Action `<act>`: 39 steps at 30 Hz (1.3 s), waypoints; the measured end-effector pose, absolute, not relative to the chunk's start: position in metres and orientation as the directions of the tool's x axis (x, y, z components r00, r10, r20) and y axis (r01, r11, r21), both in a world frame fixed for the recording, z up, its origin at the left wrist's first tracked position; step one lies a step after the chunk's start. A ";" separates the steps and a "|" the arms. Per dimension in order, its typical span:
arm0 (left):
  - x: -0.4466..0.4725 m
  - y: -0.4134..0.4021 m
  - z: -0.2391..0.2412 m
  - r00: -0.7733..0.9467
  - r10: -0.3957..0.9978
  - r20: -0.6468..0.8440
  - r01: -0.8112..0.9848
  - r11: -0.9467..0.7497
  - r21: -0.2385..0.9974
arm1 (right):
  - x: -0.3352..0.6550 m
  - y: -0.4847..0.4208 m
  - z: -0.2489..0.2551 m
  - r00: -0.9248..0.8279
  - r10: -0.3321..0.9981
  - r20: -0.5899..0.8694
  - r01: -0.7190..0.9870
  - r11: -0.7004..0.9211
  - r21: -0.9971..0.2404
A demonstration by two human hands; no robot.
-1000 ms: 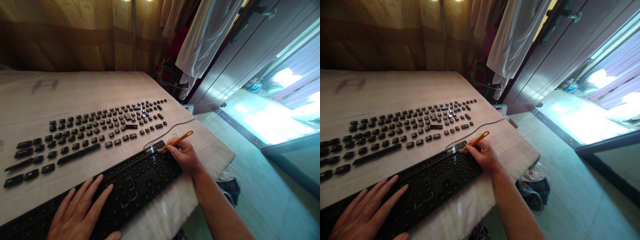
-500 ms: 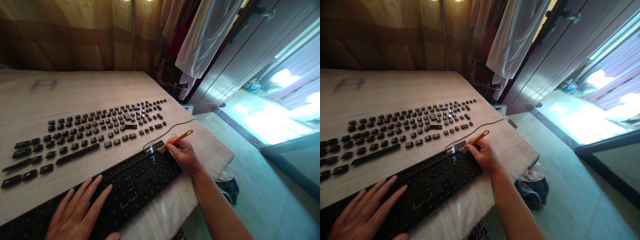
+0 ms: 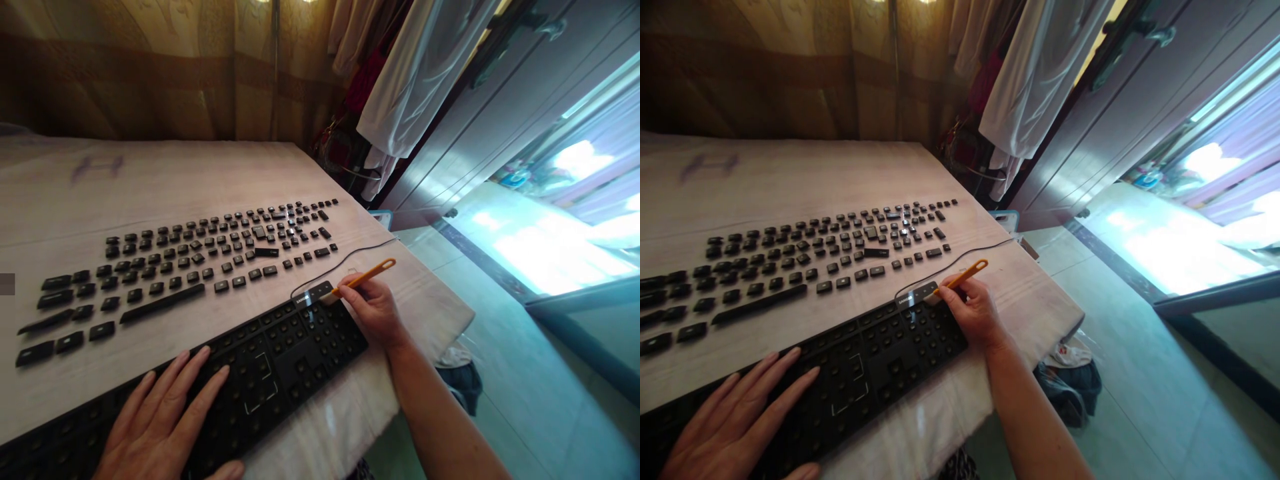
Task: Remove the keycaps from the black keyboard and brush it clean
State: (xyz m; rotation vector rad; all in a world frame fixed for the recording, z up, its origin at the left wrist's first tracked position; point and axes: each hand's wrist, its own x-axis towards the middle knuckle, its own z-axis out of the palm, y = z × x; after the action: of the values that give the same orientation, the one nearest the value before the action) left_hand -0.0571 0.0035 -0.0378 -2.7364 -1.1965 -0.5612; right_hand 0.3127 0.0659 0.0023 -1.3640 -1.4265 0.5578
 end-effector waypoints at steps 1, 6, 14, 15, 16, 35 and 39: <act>-0.057 0.004 -0.039 0.624 0.689 0.369 0.726 -0.686 0.053 | 0.313 0.066 0.002 0.185 0.922 0.341 0.430 0.236 -0.871; -0.059 0.004 -0.042 0.606 0.706 0.366 0.741 -0.669 0.065 | 0.315 0.067 0.005 0.182 0.950 0.253 0.284 0.195 -0.939; -0.064 0.010 -0.048 0.614 0.666 0.422 0.726 -0.687 0.029 | 0.312 0.070 0.004 0.282 0.939 0.196 0.196 0.143 -0.970; -0.063 0.010 -0.046 0.610 0.666 0.430 0.728 -0.685 0.027 | 0.311 0.070 0.004 0.277 0.945 0.174 0.189 0.124 -0.974; -0.062 0.010 -0.043 0.609 0.662 0.437 0.729 -0.685 0.023 | 0.310 0.070 0.004 0.272 0.950 0.153 0.182 0.106 -0.978; -0.260 0.114 0.046 -0.357 0.934 -0.003 0.933 0.357 0.041 | 0.316 0.076 -0.016 0.346 0.937 -0.043 -0.009 -0.043 -0.999; -0.259 0.133 0.034 -0.384 0.921 -0.058 0.919 0.388 0.074 | 0.313 0.075 -0.012 0.356 0.932 -0.061 -0.021 -0.058 -0.998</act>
State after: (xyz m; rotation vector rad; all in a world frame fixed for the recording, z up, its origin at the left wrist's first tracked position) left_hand -0.2591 0.1330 0.0338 -1.7890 -2.6904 -0.0481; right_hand 0.3129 0.0754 -0.0123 -1.3961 -0.8995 0.9826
